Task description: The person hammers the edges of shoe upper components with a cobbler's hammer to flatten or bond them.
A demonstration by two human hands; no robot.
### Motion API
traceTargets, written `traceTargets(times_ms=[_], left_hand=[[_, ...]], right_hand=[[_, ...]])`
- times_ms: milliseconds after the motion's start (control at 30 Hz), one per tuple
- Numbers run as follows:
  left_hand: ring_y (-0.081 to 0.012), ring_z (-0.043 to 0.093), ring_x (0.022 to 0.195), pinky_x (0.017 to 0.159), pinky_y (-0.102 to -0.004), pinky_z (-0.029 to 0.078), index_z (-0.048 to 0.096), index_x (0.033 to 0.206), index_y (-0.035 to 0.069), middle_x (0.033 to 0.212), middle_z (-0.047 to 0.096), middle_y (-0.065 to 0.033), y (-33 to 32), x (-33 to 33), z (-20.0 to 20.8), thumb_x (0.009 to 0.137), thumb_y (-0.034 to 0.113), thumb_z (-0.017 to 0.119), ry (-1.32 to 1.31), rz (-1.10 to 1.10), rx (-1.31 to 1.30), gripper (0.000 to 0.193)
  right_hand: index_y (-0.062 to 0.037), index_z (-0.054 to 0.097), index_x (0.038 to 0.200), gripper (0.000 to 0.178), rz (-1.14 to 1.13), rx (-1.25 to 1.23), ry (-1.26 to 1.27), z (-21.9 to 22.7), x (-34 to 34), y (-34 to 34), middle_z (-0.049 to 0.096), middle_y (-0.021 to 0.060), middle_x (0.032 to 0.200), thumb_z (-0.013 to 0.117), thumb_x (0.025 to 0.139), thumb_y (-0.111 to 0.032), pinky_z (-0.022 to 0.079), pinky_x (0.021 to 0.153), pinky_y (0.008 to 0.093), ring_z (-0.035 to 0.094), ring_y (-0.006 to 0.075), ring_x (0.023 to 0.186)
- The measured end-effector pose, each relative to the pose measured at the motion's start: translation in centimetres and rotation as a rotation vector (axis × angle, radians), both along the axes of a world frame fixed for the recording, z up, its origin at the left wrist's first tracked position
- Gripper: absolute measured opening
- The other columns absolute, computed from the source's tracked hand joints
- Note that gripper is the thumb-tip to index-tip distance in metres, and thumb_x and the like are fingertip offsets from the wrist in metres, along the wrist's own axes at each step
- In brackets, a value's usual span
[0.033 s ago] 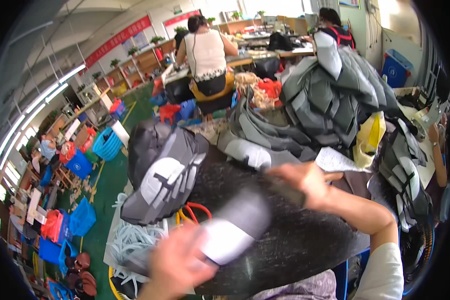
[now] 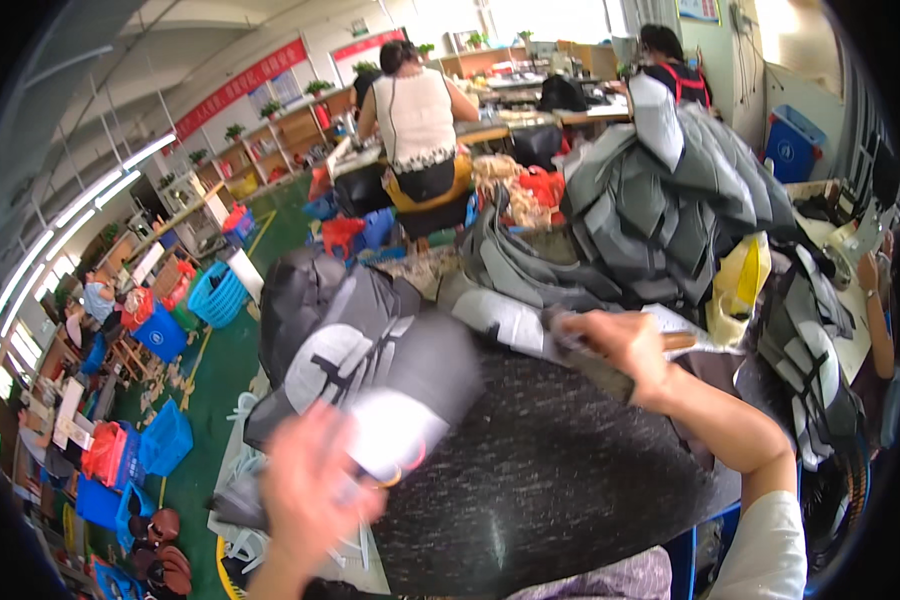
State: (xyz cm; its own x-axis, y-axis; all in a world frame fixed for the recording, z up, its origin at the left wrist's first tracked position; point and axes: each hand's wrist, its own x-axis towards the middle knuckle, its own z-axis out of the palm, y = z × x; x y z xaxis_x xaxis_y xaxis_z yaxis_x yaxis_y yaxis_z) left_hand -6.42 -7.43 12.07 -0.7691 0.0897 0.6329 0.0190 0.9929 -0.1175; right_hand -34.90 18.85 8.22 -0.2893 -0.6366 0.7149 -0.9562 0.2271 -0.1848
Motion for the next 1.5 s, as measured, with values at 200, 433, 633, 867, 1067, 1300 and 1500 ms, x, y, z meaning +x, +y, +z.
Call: traceTargets(times_ms=[200,433,633,867,1067,1300,1500], left_hand=[[-0.0406,0.042,0.133,0.111,-0.0506,0.033,0.038,0.147,0.003,0.150,0.040,-0.0205,-15.5,-3.8,-4.7,0.089,0.024,0.067,-0.148,0.330,0.255,0.068],[-0.0297,0.041,0.137,0.110,-0.0517,0.031,0.050,0.139,0.006,0.141,0.050,-0.0117,-0.9,-15.3,-5.5,0.078,0.019,0.073,-0.152,-0.235,-0.062,0.066],[-0.0274,0.049,0.132,0.111,-0.0511,0.036,0.058,0.132,0.005,0.139,0.054,-0.0127,-0.5,-24.9,-9.6,0.085,0.014,0.062,0.096,-0.537,-0.192,0.049],[-0.0223,0.065,0.103,0.089,-0.0354,0.051,0.064,0.117,-0.005,0.113,0.067,-0.0150,3.0,-11.0,4.0,0.094,0.006,0.053,0.517,-0.369,0.486,0.027],[-0.0323,0.067,0.102,0.090,-0.0372,0.052,0.067,0.111,-0.003,0.115,0.068,-0.0189,5.4,-2.5,6.9,0.081,0.007,0.062,-0.050,-0.306,0.244,0.033],[-0.0344,0.050,0.129,0.106,-0.0519,0.038,0.058,0.139,0.024,0.148,0.046,-0.0173,13.3,1.7,-10.5,0.087,0.046,0.067,-0.617,-0.278,0.190,0.057],[-0.0348,0.056,0.116,0.098,-0.0492,0.042,0.064,0.127,0.016,0.134,0.055,-0.0182,14.3,0.6,-8.4,0.081,0.034,0.074,-0.653,-0.394,0.375,0.051]], right_hand=[[-0.0089,0.057,0.083,0.027,-0.299,0.001,0.208,2.4,-5.4,-0.1,0.064,0.0072,0.080,0.076,0.069,-0.022,0.050,0.064,0.0414,0.065,0.0306,0.072],[-0.0027,0.060,0.092,0.049,-0.392,0.369,0.093,-0.1,-8.1,-5.1,0.067,0.0139,0.085,0.078,0.076,-0.045,0.052,0.070,0.0413,0.069,0.0303,0.082],[-0.0041,0.074,0.097,0.052,-0.177,-0.115,-0.100,0.7,-8.6,-3.0,0.070,0.0196,0.081,0.087,0.067,-0.045,0.055,0.070,0.0434,0.070,0.0351,0.076],[-0.0030,0.073,0.110,0.064,-0.257,0.116,-0.662,-8.6,-14.7,2.9,0.073,0.0194,0.098,0.091,0.060,-0.039,0.056,0.081,0.0356,0.072,0.0298,0.093],[-0.0071,0.071,0.093,0.042,-0.459,0.327,-0.197,-4.9,-7.3,3.2,0.069,0.0146,0.078,0.079,0.074,-0.044,0.054,0.065,0.0447,0.069,0.0345,0.072],[-0.0042,0.064,0.093,0.028,-0.062,0.117,-0.239,-0.4,2.4,8.9,0.067,0.0096,0.081,0.079,0.069,-0.007,0.053,0.063,0.0375,0.067,0.0311,0.070],[-0.0048,0.067,0.109,0.028,0.373,0.485,-0.666,-2.1,10.6,13.1,0.069,0.0070,0.085,0.073,0.086,-0.021,0.055,0.060,0.0341,0.071,0.0252,0.072]])
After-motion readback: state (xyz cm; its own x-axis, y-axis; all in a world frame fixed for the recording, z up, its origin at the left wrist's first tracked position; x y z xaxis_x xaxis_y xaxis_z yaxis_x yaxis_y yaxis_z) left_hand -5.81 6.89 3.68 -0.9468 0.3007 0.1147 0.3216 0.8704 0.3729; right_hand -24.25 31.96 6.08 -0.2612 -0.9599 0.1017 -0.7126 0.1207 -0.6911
